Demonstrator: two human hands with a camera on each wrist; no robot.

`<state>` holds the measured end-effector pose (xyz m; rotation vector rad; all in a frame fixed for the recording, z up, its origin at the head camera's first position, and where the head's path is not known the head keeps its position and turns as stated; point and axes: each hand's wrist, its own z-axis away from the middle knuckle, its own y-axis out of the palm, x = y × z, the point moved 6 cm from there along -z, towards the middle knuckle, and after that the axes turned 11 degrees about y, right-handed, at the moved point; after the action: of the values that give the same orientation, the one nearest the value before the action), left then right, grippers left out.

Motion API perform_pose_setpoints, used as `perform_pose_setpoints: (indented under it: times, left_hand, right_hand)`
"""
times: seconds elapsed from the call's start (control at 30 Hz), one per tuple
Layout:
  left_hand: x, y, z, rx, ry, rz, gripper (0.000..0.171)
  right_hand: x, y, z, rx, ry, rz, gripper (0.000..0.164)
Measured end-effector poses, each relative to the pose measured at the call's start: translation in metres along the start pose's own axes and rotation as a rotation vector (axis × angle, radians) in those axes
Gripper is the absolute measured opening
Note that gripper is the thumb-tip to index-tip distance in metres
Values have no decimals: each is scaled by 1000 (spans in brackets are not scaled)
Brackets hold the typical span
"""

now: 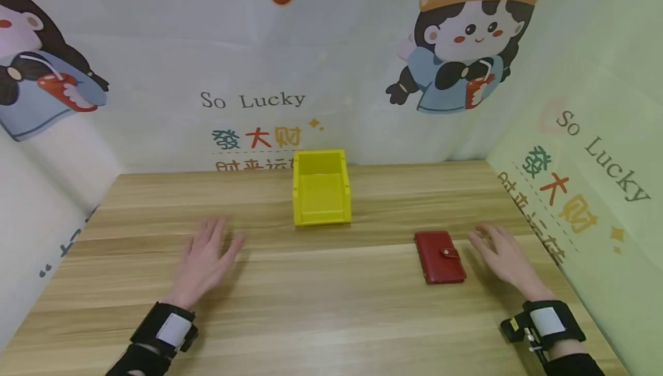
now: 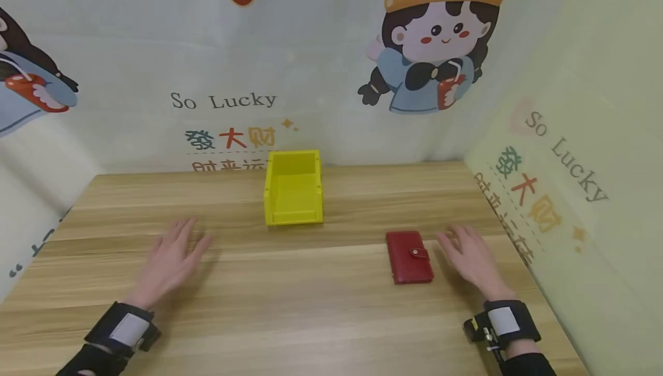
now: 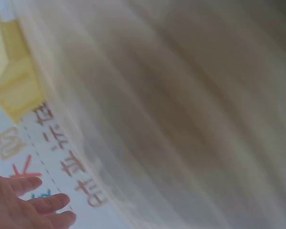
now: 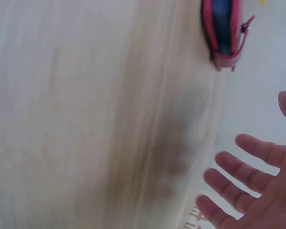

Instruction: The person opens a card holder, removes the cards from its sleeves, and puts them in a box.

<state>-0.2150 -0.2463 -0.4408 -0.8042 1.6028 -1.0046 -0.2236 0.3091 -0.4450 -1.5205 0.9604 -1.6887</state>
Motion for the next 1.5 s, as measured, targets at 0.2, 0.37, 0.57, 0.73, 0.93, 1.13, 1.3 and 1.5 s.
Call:
perform_pose_setpoints:
  times: [0.2,0.37,0.57,0.73,0.93,1.13,1.3,1.5]
  left_hand:
    - [-33,7,-9,-45,33,129,66]
    - [-65,24,-19,-37,49,285,59]
    - [-103,49,-30,7,82,413,51]
    - [-127,68,-34,53,107,501,46]
    - [-145,83,-39,134,170,562,45]
    - [-161,92,-44,224,209,607,42]
    - [-169,97,-42,297,215,629,39]
    - [-172,100,-42,328,209,623,38]
  right_hand:
    - [10,2,1,45,46,-45,51]
    - [16,9,4,140,107,-128,54]
    - [19,23,7,261,181,-187,66]
    - [21,33,8,270,188,-163,74]
    - [25,38,6,232,168,-104,75]
    - [28,37,4,199,169,-40,71]
    - [30,37,4,171,154,-25,61]
    - [44,45,4,140,134,-8,59]
